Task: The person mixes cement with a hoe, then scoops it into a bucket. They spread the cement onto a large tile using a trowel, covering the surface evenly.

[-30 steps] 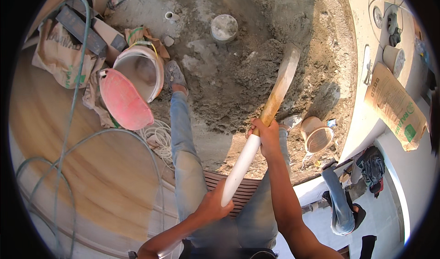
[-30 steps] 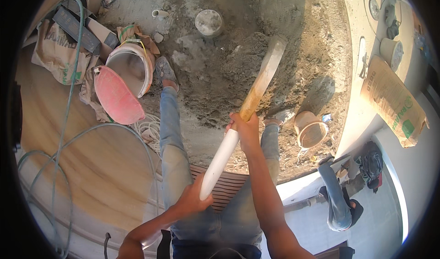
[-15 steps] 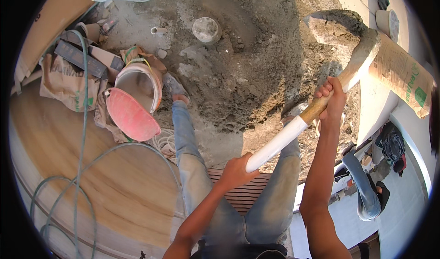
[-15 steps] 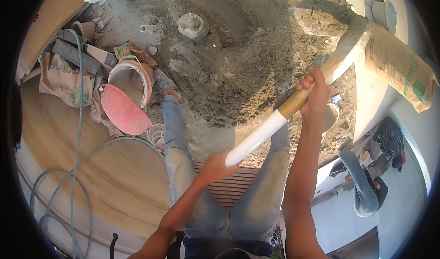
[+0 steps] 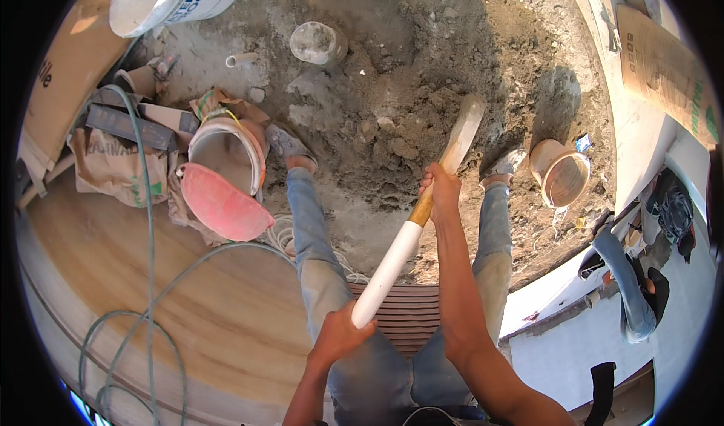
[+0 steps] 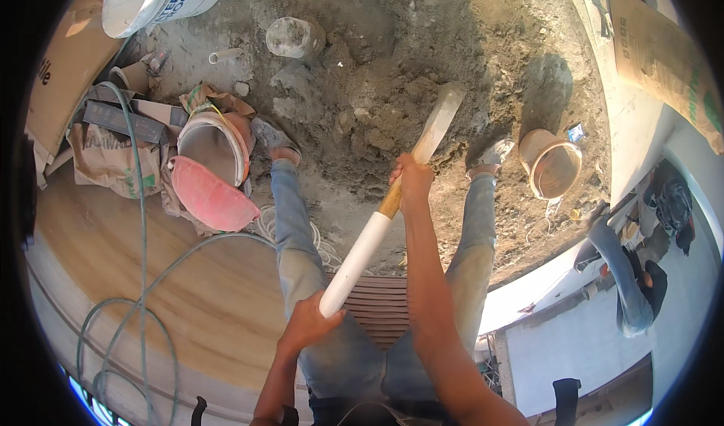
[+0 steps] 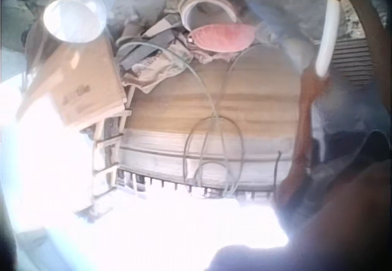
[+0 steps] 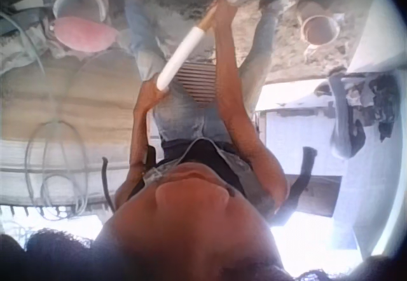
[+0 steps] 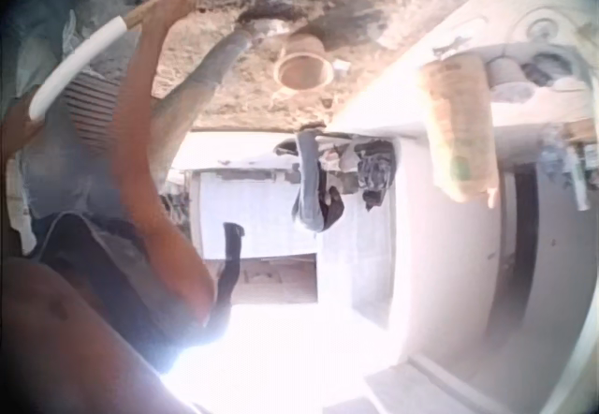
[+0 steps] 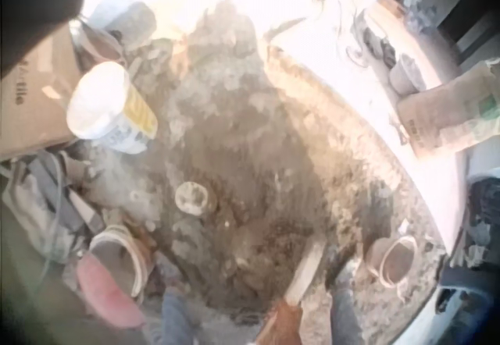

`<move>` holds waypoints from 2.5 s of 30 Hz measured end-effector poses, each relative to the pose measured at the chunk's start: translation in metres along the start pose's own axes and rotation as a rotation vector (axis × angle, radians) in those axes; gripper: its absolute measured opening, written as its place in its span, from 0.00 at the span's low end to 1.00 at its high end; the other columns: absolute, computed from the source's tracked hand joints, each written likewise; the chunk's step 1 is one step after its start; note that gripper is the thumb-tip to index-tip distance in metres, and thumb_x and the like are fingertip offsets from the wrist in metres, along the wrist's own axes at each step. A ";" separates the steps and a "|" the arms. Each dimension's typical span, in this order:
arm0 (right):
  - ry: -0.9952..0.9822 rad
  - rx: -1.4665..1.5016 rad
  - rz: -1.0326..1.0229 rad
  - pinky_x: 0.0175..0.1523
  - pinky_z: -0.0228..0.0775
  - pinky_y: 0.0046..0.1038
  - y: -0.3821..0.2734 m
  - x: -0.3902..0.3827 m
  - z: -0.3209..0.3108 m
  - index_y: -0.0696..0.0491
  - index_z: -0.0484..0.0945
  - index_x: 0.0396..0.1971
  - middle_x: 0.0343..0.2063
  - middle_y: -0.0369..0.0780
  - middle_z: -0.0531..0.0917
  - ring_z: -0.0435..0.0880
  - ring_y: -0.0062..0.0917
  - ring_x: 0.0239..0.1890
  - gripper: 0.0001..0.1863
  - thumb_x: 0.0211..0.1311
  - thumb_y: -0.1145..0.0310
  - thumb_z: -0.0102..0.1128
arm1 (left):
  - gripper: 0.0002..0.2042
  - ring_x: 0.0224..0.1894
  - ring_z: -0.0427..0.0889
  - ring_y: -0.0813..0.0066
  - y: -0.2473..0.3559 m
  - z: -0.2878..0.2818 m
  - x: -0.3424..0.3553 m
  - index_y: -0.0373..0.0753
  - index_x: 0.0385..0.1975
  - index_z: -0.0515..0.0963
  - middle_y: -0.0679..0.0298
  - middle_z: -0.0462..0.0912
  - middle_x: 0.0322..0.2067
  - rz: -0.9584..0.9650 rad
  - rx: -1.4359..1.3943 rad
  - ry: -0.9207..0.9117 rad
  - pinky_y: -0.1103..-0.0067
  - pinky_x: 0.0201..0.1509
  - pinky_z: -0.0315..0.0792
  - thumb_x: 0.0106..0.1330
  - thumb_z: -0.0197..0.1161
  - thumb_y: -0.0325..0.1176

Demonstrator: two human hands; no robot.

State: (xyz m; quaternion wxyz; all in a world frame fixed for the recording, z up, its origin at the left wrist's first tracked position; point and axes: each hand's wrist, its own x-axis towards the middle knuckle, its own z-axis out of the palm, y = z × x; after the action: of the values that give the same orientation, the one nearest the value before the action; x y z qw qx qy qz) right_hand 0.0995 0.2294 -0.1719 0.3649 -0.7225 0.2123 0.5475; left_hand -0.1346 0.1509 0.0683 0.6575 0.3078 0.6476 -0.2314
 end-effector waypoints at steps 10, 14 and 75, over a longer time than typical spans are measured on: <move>-0.096 0.414 -0.309 0.34 0.75 0.36 0.024 -0.144 0.049 0.55 0.66 0.35 0.23 0.40 0.72 0.75 0.27 0.22 0.11 0.58 0.85 0.55 | 0.13 0.38 0.85 0.48 -0.148 -0.114 0.154 0.42 0.31 0.79 0.53 0.86 0.31 0.322 0.481 0.387 0.60 0.39 0.77 0.47 0.74 0.35; -0.220 0.258 -0.605 0.29 0.70 0.32 -0.131 -0.114 0.044 0.57 0.68 0.27 0.21 0.38 0.69 0.69 0.22 0.20 0.05 0.60 0.81 0.53 | 0.14 0.34 0.86 0.46 0.006 -0.042 0.167 0.38 0.32 0.80 0.49 0.85 0.28 0.591 0.160 0.195 0.61 0.38 0.78 0.50 0.73 0.37; 0.186 0.339 0.232 0.25 0.69 0.28 0.052 -0.016 -0.018 0.53 0.71 0.27 0.20 0.34 0.71 0.71 0.20 0.18 0.07 0.63 0.72 0.59 | 0.18 0.33 0.87 0.44 -0.024 -0.073 0.017 0.37 0.38 0.78 0.45 0.86 0.28 0.029 0.545 0.036 0.58 0.38 0.80 0.55 0.72 0.42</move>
State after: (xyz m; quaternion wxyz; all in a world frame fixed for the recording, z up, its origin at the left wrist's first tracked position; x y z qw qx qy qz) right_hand 0.0696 0.1805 -0.1701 0.3946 -0.6688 0.4157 0.4735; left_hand -0.2023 0.1876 0.0507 0.5421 0.4867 0.5684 -0.3824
